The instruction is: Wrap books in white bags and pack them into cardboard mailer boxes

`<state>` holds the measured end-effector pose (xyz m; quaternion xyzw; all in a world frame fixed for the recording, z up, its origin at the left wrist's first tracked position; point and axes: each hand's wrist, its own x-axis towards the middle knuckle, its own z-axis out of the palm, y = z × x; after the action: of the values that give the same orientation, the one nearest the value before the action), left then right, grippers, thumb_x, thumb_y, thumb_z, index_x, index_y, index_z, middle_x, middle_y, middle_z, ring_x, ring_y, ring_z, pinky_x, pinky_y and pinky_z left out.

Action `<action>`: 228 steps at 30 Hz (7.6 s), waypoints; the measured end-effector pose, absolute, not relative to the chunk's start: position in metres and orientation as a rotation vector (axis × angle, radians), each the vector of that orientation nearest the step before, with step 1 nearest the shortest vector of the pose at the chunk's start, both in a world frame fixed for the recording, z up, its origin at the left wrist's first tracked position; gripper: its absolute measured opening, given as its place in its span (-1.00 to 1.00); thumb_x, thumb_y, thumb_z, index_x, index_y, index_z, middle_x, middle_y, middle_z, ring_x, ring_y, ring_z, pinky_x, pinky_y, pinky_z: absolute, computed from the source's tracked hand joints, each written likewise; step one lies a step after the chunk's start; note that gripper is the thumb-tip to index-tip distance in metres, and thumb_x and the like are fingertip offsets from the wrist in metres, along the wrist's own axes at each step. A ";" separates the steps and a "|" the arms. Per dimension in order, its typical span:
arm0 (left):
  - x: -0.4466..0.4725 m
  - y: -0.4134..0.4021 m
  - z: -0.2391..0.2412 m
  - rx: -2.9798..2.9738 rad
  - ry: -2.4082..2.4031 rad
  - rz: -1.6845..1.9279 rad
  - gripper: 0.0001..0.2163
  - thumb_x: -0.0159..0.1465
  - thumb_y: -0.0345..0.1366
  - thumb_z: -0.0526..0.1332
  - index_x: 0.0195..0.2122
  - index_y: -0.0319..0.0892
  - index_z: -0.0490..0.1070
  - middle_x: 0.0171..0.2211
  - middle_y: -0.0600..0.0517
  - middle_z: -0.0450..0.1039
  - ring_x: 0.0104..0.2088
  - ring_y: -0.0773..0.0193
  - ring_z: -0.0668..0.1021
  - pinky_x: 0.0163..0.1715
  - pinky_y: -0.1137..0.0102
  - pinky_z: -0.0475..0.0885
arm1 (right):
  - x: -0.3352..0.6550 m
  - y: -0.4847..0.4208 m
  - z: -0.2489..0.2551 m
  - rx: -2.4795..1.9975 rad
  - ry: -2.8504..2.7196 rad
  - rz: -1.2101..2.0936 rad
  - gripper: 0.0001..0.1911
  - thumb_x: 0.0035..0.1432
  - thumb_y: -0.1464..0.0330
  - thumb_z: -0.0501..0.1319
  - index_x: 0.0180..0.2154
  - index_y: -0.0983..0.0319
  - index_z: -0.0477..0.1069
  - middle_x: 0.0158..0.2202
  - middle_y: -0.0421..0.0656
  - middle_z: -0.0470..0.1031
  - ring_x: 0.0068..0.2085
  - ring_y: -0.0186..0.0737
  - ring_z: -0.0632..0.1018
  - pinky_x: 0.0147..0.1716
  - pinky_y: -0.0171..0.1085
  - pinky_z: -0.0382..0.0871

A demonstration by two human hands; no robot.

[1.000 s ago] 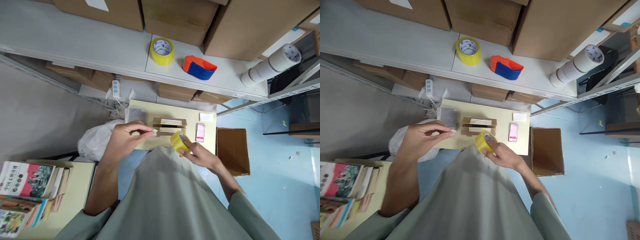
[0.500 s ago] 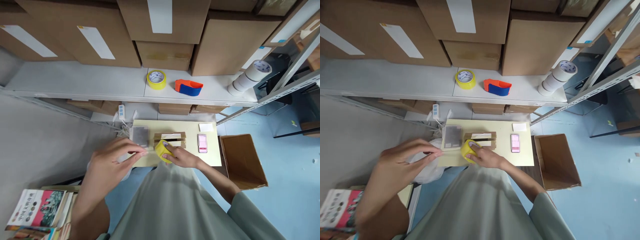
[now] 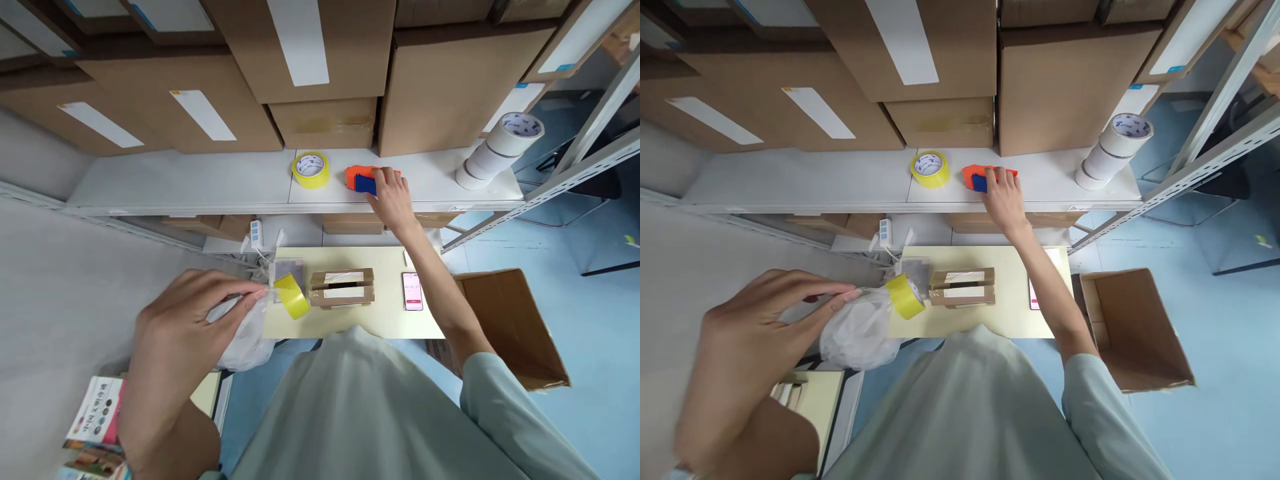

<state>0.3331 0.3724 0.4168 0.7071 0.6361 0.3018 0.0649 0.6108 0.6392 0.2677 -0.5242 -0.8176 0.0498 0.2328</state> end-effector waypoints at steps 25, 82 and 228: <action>0.423 0.369 0.397 2.061 1.713 0.791 -0.90 0.41 -0.26 0.37 -0.24 0.13 0.64 -0.31 0.14 0.68 -0.28 0.13 0.65 -0.20 0.21 0.52 | 0.669 0.535 0.216 -1.223 -1.712 0.719 -0.56 0.51 -0.06 0.18 -0.09 0.15 0.56 -0.04 -0.01 0.60 0.01 0.05 0.60 0.01 -0.01 0.56; 0.352 0.368 0.250 1.431 1.710 1.064 -0.86 0.35 -0.15 0.40 -0.29 -0.09 0.64 -0.32 0.05 0.66 -0.33 0.27 0.60 -0.23 0.37 0.55 | 0.640 0.415 0.168 -1.269 -1.615 1.261 -0.60 0.40 -0.07 0.34 -0.08 0.11 0.65 -0.04 -0.05 0.56 -0.02 -0.02 0.61 0.04 -0.04 0.63; 0.175 0.317 0.097 0.948 1.701 1.030 -0.61 0.18 0.14 0.42 -0.32 -0.11 0.57 -0.31 -0.02 0.65 -0.29 0.21 0.63 -0.20 0.36 0.59 | 0.453 0.412 0.066 -1.060 -3.092 0.553 -0.41 0.41 0.16 0.36 0.23 0.44 0.32 0.09 0.30 0.55 0.16 0.34 0.54 0.30 0.31 0.35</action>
<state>0.1747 0.3175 0.0967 0.3840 0.6886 0.4171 0.4522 0.4532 0.4122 0.0663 -0.3185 -0.9292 0.1662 -0.0868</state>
